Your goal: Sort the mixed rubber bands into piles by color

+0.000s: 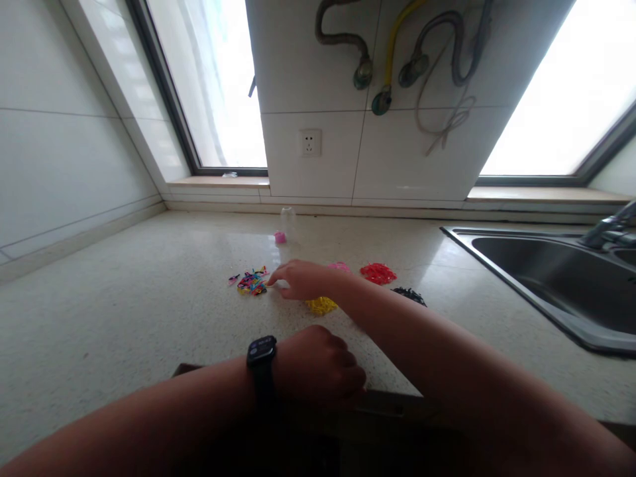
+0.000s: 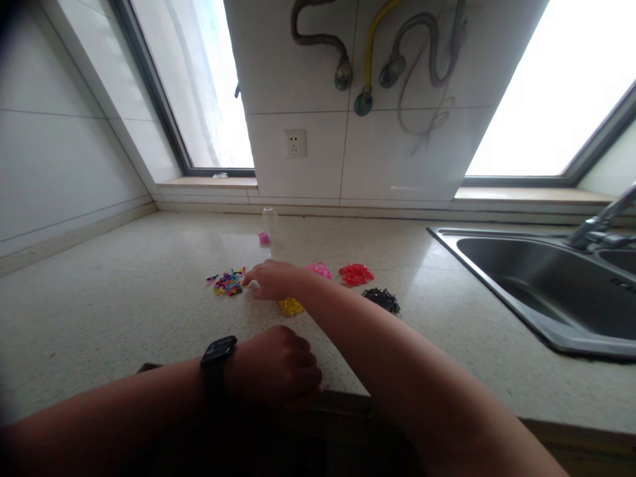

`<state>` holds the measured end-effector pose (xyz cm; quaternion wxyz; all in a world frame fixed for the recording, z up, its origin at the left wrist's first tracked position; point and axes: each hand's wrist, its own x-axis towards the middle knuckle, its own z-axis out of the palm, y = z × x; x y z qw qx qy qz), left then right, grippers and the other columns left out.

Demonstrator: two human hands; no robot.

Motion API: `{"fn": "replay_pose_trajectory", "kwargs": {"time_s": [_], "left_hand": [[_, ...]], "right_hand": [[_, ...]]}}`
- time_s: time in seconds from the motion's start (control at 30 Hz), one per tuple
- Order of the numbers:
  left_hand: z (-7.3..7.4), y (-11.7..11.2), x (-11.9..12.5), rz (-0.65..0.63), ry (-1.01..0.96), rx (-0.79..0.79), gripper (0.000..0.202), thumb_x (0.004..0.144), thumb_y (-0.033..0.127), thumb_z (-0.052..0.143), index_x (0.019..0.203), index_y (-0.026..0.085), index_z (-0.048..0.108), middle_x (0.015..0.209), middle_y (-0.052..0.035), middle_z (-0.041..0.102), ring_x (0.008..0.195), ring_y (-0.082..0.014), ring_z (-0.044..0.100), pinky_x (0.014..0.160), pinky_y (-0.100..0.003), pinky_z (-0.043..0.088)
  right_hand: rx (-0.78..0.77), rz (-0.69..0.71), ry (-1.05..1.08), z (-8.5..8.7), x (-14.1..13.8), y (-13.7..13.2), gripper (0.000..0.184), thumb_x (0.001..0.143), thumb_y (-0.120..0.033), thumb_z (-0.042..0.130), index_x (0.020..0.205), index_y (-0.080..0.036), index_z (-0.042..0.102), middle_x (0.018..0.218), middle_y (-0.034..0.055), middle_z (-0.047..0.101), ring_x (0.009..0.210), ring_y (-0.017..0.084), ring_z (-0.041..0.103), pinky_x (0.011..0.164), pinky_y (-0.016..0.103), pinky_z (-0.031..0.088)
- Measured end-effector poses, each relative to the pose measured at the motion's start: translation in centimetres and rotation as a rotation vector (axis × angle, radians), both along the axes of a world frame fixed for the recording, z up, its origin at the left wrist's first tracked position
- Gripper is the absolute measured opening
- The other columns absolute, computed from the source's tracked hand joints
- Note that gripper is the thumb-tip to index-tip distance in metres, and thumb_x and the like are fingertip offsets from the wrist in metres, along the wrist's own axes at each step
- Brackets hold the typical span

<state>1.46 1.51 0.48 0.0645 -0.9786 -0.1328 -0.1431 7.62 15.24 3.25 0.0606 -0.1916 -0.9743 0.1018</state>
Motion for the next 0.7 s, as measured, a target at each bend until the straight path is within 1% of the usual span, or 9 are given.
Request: {"fn": "replay_pose_trajectory", "kwargs": {"time_s": [0.1,0.2,0.33,0.43,0.5,0.57,0.63,0.7], "left_hand": [[0.0,0.1,0.0,-0.008,0.001,-0.010,0.030,0.097,0.034,0.054,0.071,0.019,0.060,0.063,-0.0013,0.065,0.057,-0.0159,0.061,0.048,-0.032,0.033],[0.0,0.1,-0.1,-0.008,0.021,-0.009,0.031,0.098,0.034,0.053,0.072,0.018,0.060,0.063,-0.0009,0.065,0.058,-0.0162,0.061,0.048,-0.032,0.033],[-0.2,0.2,-0.1,-0.007,0.023,-0.007,0.032,0.098,0.035,0.053,0.072,0.018,0.060,0.063,-0.0008,0.065,0.058,-0.0168,0.062,0.048,-0.032,0.034],[-0.3,0.2,-0.1,-0.011,0.015,0.003,0.031,0.097,0.035,0.054,0.072,0.018,0.060,0.063,-0.0004,0.065,0.058,-0.0166,0.062,0.047,-0.033,0.034],[-0.3,0.2,0.0,-0.018,0.006,0.015,0.031,0.097,0.034,0.054,0.071,0.018,0.060,0.062,0.0000,0.065,0.056,-0.0158,0.062,0.045,-0.032,0.033],[-0.3,0.2,0.0,-0.021,-0.003,0.027,0.031,0.097,0.033,0.054,0.070,0.018,0.059,0.061,0.0004,0.064,0.055,-0.0153,0.061,0.045,-0.032,0.032],[-0.3,0.2,0.0,-0.014,0.004,0.035,0.031,0.097,0.033,0.053,0.070,0.018,0.059,0.060,0.0008,0.063,0.055,-0.0152,0.061,0.044,-0.032,0.031],[-0.3,0.1,0.0,-0.003,0.015,0.032,0.030,0.097,0.034,0.052,0.071,0.018,0.059,0.060,0.0012,0.063,0.056,-0.0152,0.061,0.045,-0.032,0.031]], "right_hand": [[-0.005,0.014,-0.025,-0.4,-0.5,0.1,0.037,0.083,-0.018,0.064,0.119,-0.020,0.072,0.124,0.0095,0.071,0.115,0.025,0.063,0.101,0.036,0.043],[-0.003,0.006,-0.015,-0.6,-0.5,0.1,0.036,0.083,-0.017,0.063,0.118,-0.021,0.072,0.124,0.0078,0.071,0.115,0.023,0.063,0.101,0.034,0.043],[-0.014,0.046,0.006,-0.9,0.5,0.1,0.038,0.085,-0.015,0.060,0.121,-0.017,0.070,0.125,0.0093,0.070,0.117,0.023,0.062,0.103,0.033,0.042],[-0.036,0.062,0.050,-0.7,1.8,-0.1,0.038,0.085,-0.013,0.061,0.122,-0.015,0.069,0.125,0.0116,0.070,0.116,0.023,0.062,0.103,0.035,0.042],[-0.065,0.037,0.089,-0.2,3.1,-0.2,0.039,0.084,-0.012,0.062,0.122,-0.015,0.070,0.123,0.0117,0.070,0.111,0.022,0.063,0.099,0.034,0.044],[-0.096,-0.011,0.140,0.5,4.7,-0.4,0.038,0.084,-0.010,0.062,0.120,-0.017,0.071,0.118,0.0101,0.072,0.101,0.020,0.065,0.092,0.032,0.047],[-0.134,-0.087,0.200,1.3,6.7,-0.5,0.033,0.084,-0.012,0.064,0.114,-0.018,0.074,0.106,0.0078,0.075,0.088,0.017,0.065,0.081,0.029,0.048],[-0.188,-0.189,0.259,2.0,9.0,-0.5,0.022,0.083,-0.017,0.068,0.104,-0.018,0.077,0.088,0.0051,0.074,0.076,0.014,0.063,0.071,0.027,0.046]]}}
